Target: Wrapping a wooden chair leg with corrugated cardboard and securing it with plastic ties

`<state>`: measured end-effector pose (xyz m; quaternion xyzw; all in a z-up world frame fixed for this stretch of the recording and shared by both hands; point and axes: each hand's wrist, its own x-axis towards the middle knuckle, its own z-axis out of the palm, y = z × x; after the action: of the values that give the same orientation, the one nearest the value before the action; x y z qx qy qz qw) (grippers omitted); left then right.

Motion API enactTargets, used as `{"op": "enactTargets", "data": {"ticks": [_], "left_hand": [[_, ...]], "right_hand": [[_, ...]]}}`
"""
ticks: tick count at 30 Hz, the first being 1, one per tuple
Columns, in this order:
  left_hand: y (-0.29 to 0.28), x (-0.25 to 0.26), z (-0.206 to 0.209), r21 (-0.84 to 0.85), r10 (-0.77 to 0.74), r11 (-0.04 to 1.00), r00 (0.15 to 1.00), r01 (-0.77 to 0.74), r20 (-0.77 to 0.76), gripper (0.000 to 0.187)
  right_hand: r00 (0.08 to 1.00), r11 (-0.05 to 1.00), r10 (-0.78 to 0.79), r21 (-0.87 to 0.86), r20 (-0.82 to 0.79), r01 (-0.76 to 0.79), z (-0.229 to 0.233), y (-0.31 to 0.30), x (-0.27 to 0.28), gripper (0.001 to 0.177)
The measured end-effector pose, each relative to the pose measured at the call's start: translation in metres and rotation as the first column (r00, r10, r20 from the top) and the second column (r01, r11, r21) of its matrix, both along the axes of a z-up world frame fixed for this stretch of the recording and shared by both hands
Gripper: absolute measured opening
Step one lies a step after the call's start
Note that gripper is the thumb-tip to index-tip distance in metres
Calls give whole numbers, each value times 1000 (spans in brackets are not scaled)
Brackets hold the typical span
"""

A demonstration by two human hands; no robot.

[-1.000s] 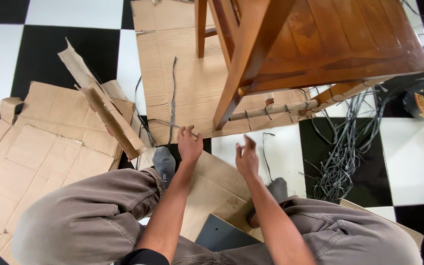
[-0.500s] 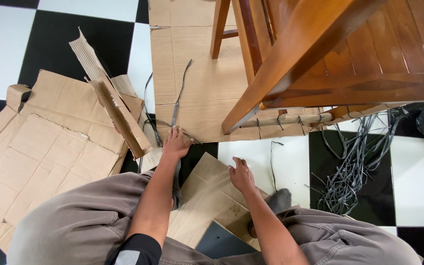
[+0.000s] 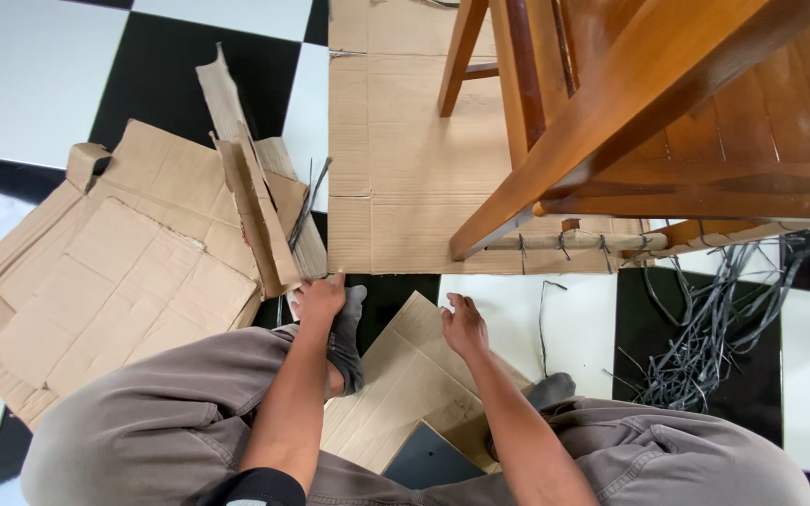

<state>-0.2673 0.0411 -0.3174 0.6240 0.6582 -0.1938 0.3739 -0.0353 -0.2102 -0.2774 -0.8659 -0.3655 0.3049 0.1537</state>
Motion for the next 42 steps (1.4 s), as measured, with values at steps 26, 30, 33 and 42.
{"op": "enactTargets", "data": {"ticks": [26, 30, 33, 42], "left_hand": [[13, -6, 15, 631, 451, 512, 808, -582, 379, 51], [29, -16, -23, 472, 632, 288, 536, -833, 559, 28], [35, -8, 20, 297, 605, 113, 303, -948, 736, 24], [38, 25, 17, -638, 518, 146, -491, -756, 701, 44]], "right_hand": [[998, 997, 69, -44, 9, -69, -1, 6, -2, 38], [998, 997, 63, -43, -2, -63, -1, 6, -2, 37], [998, 998, 60, -34, 0, -60, -1, 5, -3, 36], [999, 998, 47, 37, 14, -47, 2, 6, -3, 34]]}}
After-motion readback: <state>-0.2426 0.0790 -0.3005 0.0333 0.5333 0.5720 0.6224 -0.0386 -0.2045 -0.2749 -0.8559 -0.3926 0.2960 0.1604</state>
